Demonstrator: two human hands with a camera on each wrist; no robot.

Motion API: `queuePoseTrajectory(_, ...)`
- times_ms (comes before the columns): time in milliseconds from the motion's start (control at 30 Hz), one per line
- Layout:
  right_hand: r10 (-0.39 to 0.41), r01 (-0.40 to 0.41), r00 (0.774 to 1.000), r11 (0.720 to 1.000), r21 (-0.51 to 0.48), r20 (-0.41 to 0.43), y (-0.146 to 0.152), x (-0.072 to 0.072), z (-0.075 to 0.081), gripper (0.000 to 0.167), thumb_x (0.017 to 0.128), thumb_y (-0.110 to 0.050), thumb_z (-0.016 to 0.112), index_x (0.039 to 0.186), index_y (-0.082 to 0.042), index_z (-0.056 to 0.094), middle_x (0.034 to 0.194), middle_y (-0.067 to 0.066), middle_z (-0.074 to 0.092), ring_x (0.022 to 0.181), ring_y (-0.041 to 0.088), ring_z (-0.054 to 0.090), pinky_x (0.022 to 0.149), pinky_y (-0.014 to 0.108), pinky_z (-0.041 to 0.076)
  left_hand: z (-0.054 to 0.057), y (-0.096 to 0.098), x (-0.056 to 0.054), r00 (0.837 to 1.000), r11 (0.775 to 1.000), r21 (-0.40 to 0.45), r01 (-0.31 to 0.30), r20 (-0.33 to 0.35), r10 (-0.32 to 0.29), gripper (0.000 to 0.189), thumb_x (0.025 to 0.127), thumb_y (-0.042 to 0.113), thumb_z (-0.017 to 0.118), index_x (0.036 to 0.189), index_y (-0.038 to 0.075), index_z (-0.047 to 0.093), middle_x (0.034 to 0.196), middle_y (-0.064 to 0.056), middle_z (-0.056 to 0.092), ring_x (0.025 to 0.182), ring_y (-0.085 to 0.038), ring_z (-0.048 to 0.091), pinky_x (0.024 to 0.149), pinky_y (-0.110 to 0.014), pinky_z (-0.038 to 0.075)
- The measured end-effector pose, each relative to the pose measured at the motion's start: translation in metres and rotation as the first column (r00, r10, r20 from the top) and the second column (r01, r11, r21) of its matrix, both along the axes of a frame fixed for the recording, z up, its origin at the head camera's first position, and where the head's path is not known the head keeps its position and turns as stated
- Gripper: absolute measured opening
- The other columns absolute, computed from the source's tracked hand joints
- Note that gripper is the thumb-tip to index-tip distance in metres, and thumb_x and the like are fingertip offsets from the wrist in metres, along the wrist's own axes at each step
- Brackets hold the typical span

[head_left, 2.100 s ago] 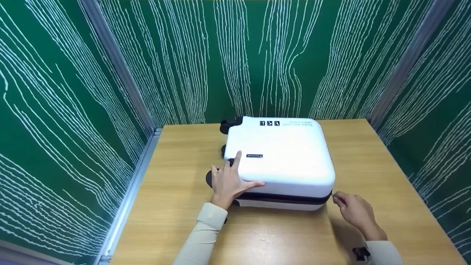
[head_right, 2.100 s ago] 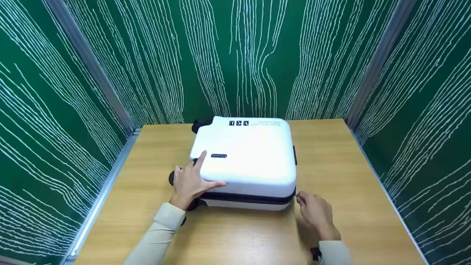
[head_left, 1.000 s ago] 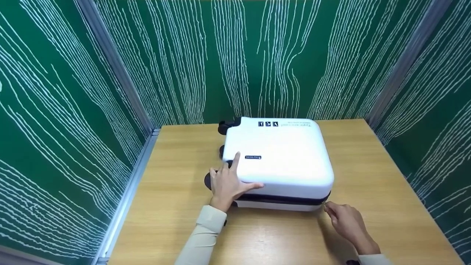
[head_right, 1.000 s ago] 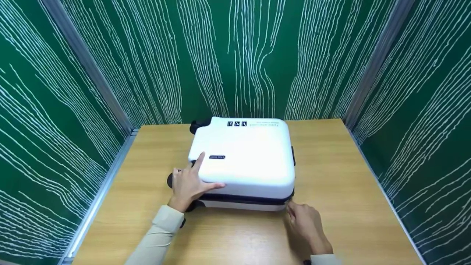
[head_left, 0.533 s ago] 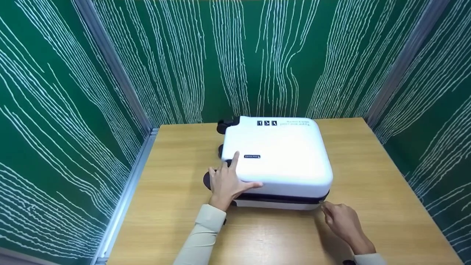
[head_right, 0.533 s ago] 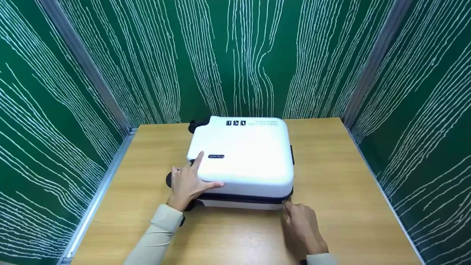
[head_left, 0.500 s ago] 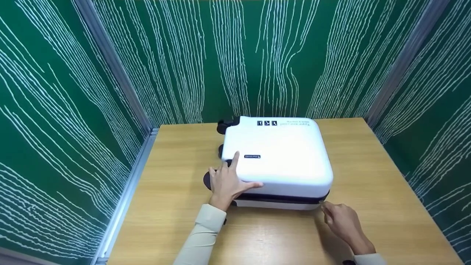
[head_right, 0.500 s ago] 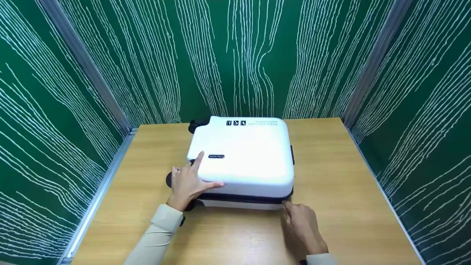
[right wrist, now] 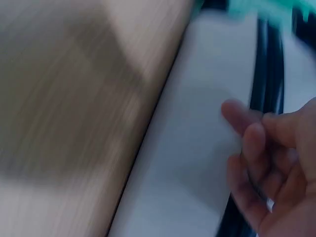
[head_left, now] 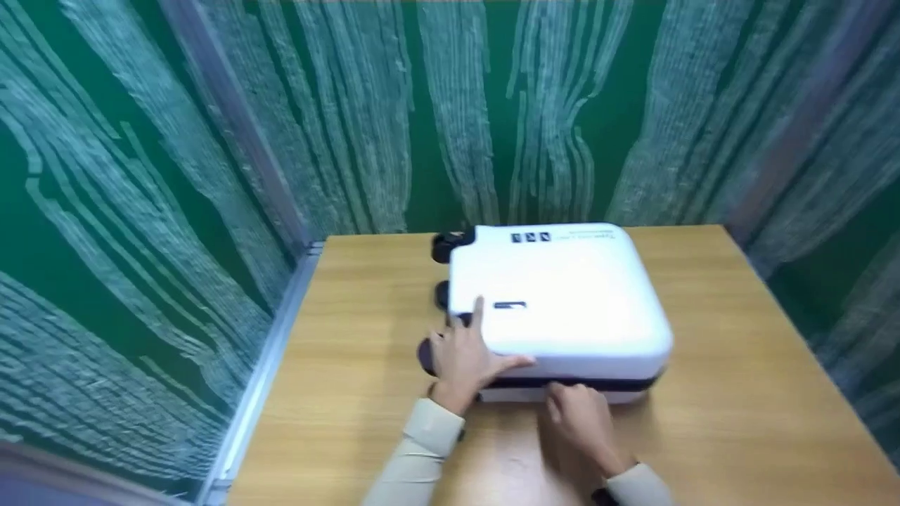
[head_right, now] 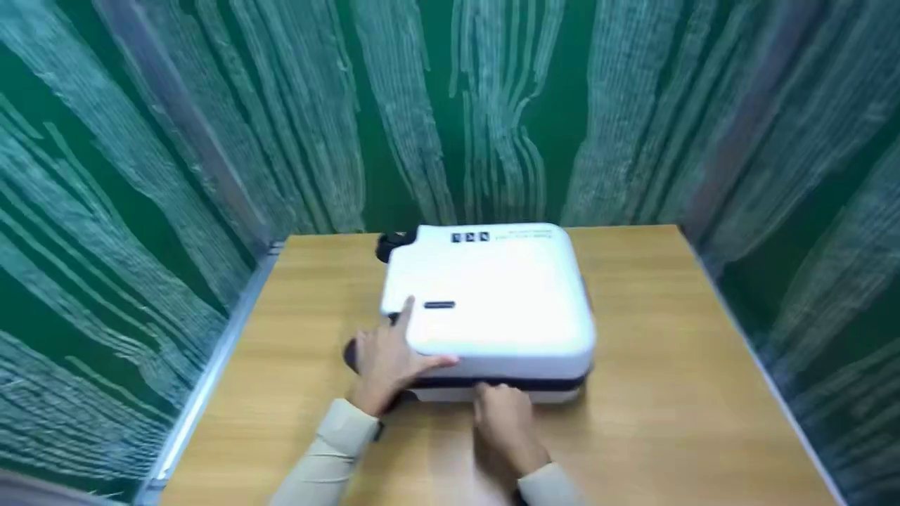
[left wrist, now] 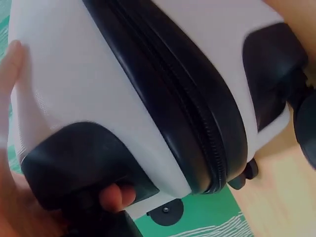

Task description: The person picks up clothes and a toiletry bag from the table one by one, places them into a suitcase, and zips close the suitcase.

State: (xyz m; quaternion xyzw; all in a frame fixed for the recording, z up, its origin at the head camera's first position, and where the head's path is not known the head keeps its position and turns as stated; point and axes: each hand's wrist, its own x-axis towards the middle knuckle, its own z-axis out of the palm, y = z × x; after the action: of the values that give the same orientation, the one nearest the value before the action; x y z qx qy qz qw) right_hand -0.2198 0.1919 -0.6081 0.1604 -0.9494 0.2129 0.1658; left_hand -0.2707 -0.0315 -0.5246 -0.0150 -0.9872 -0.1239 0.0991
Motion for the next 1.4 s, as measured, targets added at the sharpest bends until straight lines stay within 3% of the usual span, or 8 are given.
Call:
queuePoseTrajectory(133,-0.077,0.078,0.995,0.997,-0.009,0.061,-0.003,-0.001,-0.003,0.012,0.091,-0.014,0.072,0.079,-0.017,0.07,0.057,-0.004,0.056,0.05,0.019,0.053,0.046,0.041,0.042,-0.001,0.007,0.005,1.0,1.0,-0.007,-0.001,0.002,0.001,0.138,0.053,0.107,0.045,0.164,0.027,0.023,0.135,-0.018,0.066,0.121,-0.034,0.066,0.11,-0.067,0.036)
queuePoseTrajectory(367,-0.085,0.085,0.991,0.996,-0.001,0.108,0.004,-0.013,0.002,0.01,0.094,-0.018,0.069,0.087,-0.019,0.076,0.059,-0.004,0.06,0.051,0.016,0.052,0.047,0.037,0.041,0.006,0.004,0.007,1.0,0.998,-0.053,0.022,-0.007,-0.023,0.13,0.063,0.1,0.051,0.163,0.022,0.026,0.108,-0.015,0.073,0.096,-0.028,0.072,0.104,-0.063,0.045)
queuePoseTrajectory(600,-0.107,0.114,0.984,0.993,-0.043,0.141,0.019,-0.023,0.005,0.013,0.095,-0.015,0.066,0.088,-0.016,0.076,0.072,0.003,0.071,0.06,0.021,0.063,0.052,0.046,0.048,0.014,0.007,0.017,0.991,0.992,-0.026,0.126,0.054,-0.124,0.122,0.074,0.082,0.068,0.164,0.015,0.02,0.111,-0.015,0.072,0.097,-0.029,0.072,0.099,-0.058,0.051)
queuePoseTrajectory(833,-0.132,0.151,0.968,0.985,-0.079,0.214,0.039,-0.04,0.007,0.019,0.097,-0.015,0.062,0.081,-0.014,0.071,0.063,0.003,0.06,0.055,0.018,0.051,0.052,0.037,0.04,0.009,0.024,0.04,0.98,0.979,-0.058,0.197,0.022,-0.196,0.121,0.077,0.078,0.069,0.163,0.009,0.019,0.109,-0.014,0.073,0.089,-0.027,0.072,0.083,-0.041,0.058)
queuePoseTrajectory(1067,-0.146,0.179,0.944,0.98,-0.087,0.294,0.064,-0.058,0.01,0.022,0.101,-0.021,0.057,0.105,-0.01,0.075,0.102,0.021,0.075,0.087,0.046,0.07,0.071,0.061,0.051,0.002,0.055,0.065,0.966,0.963,-0.073,0.258,0.003,-0.259,0.118,0.078,0.069,0.073,0.163,0.008,0.018,0.11,-0.012,0.072,0.087,-0.023,0.072,0.074,-0.033,0.059)
queuePoseTrajectory(1233,-0.129,0.164,0.937,0.983,-0.082,0.326,0.083,-0.074,0.01,0.023,0.102,-0.02,0.054,0.103,-0.012,0.075,0.108,0.02,0.076,0.098,0.047,0.07,0.074,0.06,0.052,-0.007,0.071,0.075,0.926,0.926,-0.038,0.375,-0.035,-0.377,0.121,0.076,0.064,0.075,0.164,0.008,0.014,0.109,-0.008,0.072,0.083,-0.019,0.071,0.07,-0.03,0.058)
queuePoseTrajectory(1333,-0.107,0.149,0.931,0.984,-0.097,0.35,0.091,-0.084,0.011,0.024,0.103,-0.02,0.052,0.098,-0.014,0.075,0.104,0.013,0.078,0.096,0.038,0.071,0.071,0.051,0.052,-0.009,0.071,0.074,0.877,0.877,-0.006,0.48,-0.023,-0.48,0.124,0.077,0.07,0.071,0.165,0.008,0.01,0.11,-0.007,0.071,0.084,-0.016,0.07,0.072,-0.028,0.057)
queuePoseTrajectory(1400,-0.092,0.142,0.924,0.984,-0.11,0.37,0.094,-0.088,0.013,0.026,0.104,-0.021,0.051,0.102,-0.014,0.076,0.106,0.01,0.078,0.096,0.034,0.071,0.07,0.046,0.051,-0.006,0.065,0.07,0.831,0.831,0.01,0.557,0.001,-0.557,0.122,0.079,0.074,0.068,0.165,0.01,0.008,0.113,-0.007,0.07,0.089,-0.015,0.07,0.077,-0.027,0.057)
